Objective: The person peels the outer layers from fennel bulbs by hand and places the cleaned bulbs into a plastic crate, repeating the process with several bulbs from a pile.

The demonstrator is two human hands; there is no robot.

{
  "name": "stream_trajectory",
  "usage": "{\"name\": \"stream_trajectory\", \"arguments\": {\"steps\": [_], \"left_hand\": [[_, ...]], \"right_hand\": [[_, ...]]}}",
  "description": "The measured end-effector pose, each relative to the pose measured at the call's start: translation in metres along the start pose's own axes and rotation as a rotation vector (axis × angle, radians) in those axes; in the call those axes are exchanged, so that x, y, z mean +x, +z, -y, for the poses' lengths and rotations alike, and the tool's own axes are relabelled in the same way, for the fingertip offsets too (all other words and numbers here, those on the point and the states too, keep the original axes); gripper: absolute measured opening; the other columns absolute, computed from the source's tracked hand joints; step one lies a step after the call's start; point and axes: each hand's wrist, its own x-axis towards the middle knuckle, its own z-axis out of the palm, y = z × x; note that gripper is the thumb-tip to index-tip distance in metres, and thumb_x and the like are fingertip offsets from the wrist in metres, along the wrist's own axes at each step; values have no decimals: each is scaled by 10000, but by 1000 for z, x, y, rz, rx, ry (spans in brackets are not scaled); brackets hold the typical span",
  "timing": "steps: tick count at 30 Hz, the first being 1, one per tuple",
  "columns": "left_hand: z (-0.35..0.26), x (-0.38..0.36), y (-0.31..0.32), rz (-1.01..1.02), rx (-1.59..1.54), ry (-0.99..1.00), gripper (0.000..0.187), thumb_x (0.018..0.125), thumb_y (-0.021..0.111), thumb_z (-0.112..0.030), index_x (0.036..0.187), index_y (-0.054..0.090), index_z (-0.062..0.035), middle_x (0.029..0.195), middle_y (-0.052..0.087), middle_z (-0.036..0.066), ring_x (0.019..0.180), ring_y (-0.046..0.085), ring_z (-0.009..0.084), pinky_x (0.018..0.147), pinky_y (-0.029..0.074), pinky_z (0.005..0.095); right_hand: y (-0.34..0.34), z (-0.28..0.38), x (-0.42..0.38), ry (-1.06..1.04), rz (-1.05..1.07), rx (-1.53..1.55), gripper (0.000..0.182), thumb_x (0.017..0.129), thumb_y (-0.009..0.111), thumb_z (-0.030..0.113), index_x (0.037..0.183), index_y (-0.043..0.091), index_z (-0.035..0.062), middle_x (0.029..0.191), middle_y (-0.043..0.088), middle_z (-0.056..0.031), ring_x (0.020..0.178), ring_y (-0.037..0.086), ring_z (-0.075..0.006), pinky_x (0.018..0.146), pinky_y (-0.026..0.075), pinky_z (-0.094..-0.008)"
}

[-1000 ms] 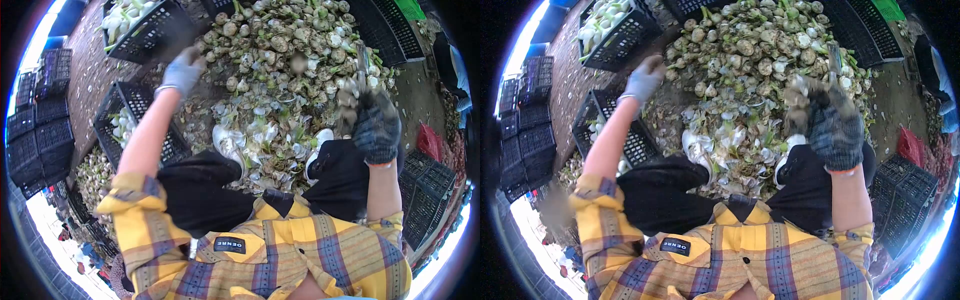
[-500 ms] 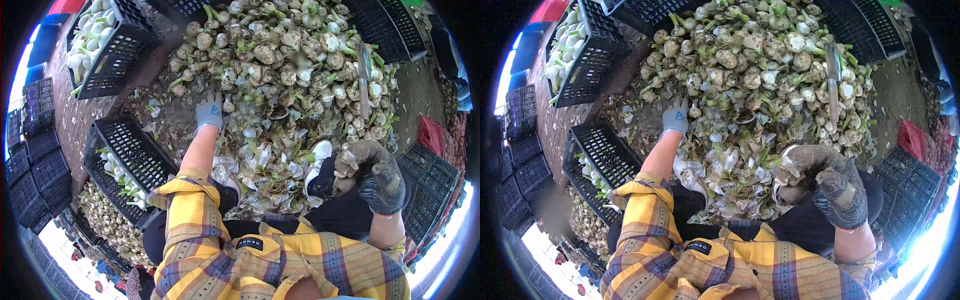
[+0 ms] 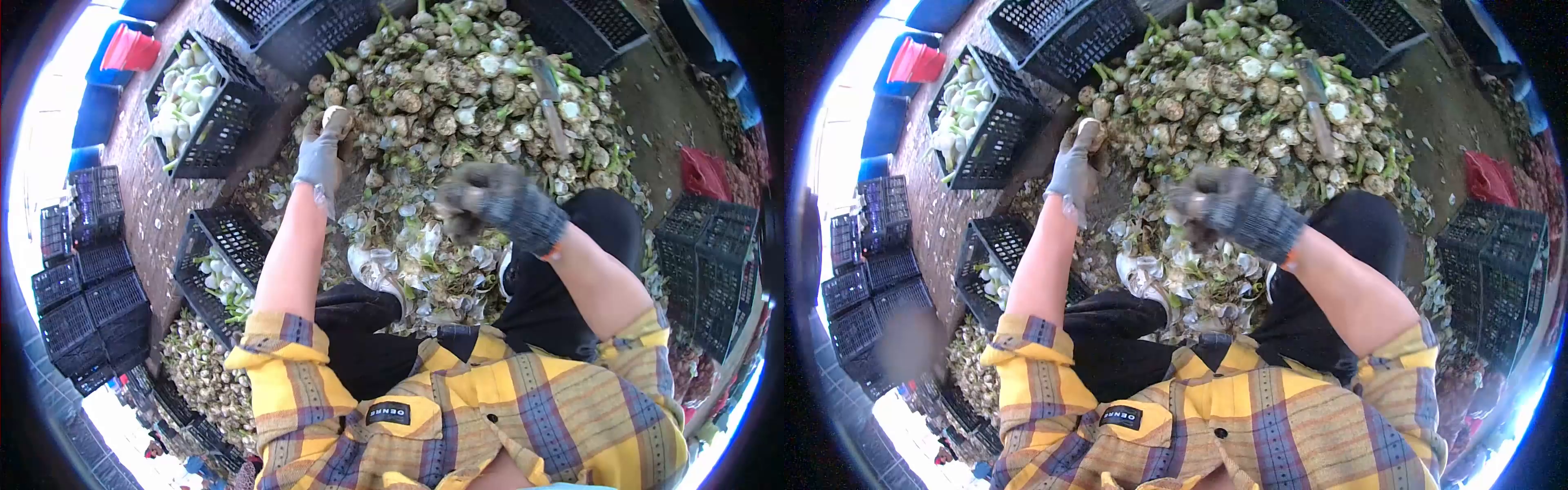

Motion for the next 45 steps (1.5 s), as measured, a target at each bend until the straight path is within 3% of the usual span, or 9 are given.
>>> {"name": "stream_trajectory", "arguments": {"steps": [5, 6, 9, 12, 18, 21, 29, 38, 45], "left_hand": [[-34, -96, 49, 79, -222, -48, 234, 809, 678, -283, 968, 587, -136, 910, 595, -14, 784, 552, 117, 643, 489, 256], [-32, -110, 53, 92, -226, -34, 424, 836, 636, -303, 1147, 469, -67, 984, 557, 59, 816, 567, 130, 656, 513, 243], [-30, -161, 65, 147, -119, 70, 409, 857, 606, -236, 1194, 451, -64, 1058, 543, 79, 880, 565, 144, 736, 512, 284], [-19, -185, 60, 243, 2, 197, 397, 873, 579, -182, 1228, 439, -72, 1113, 529, 53, 943, 535, 122, 831, 456, 263], [6, -166, 41, 149, -45, 266, 377, 928, 510, -328, 1182, 458, -55, 1123, 517, 23, 1004, 492, 81, 891, 393, 226], [18, -160, 43, 126, 39, 438, 423, 912, 484, -442, 1167, 492, -105, 1018, 530, 14, 875, 546, 108, 749, 477, 265], [19, -161, 52, 140, -60, 500, 349, 938, 492, -320, 1192, 497, -81, 1097, 515, -7, 995, 475, 74, 900, 361, 222], [23, -151, 58, 75, -112, 555, 286, 939, 498, -250, 1159, 493, -68, 1077, 535, 9, 903, 506, 58, 812, 426, 219], [-9, -171, 56, 217, -104, -75, 459, 907, 436, -481, 1111, 509, -77, 964, 573, 40, 803, 572, 132, 672, 493, 286]], "right_hand": [[24, -3, 5, -84, -48, 159, 441, 878, 544, 382, 1102, 556, 2, 782, 614, -46, 623, 619, -147, 502, 507, -276], [27, -2, 6, -52, -76, 196, 476, 888, 523, 426, 1113, 549, 7, 778, 617, -39, 616, 614, -133, 490, 488, -250], [30, -6, 14, -44, -120, 369, 389, 846, 572, 443, 918, 591, 62, 748, 581, -61, 567, 585, -170, 485, 511, -333], [33, -10, 14, -109, -132, 309, 389, 832, 603, 431, 910, 596, 50, 722, 583, -62, 570, 583, -167, 516, 511, -327], [38, -13, 7, -247, -146, 10, 307, 855, 598, 230, 1040, 588, -15, 824, 648, -93, 654, 620, -157, 589, 509, -287], [39, -7, 1, -237, -125, 63, 306, 861, 589, 234, 1048, 589, -8, 840, 647, -95, 658, 622, -153, 597, 508, -285], [38, 2, 9, -174, -165, -26, 328, 851, 607, 269, 1017, 613, -14, 864, 652, -113, 759, 610, -160, 675, 496, -319], [31, -14, 24, -361, -308, -323, 307, 835, 585, 238, 994, 616, -23, 896, 644, -206, 804, 623, -286, 728, 477, -360], [31, -30, 33, -536, -428, -467, 320, 787, 594, 229, 993, 608, -15, 899, 641, -205, 844, 623, -309, 762, 477, -363]]}}
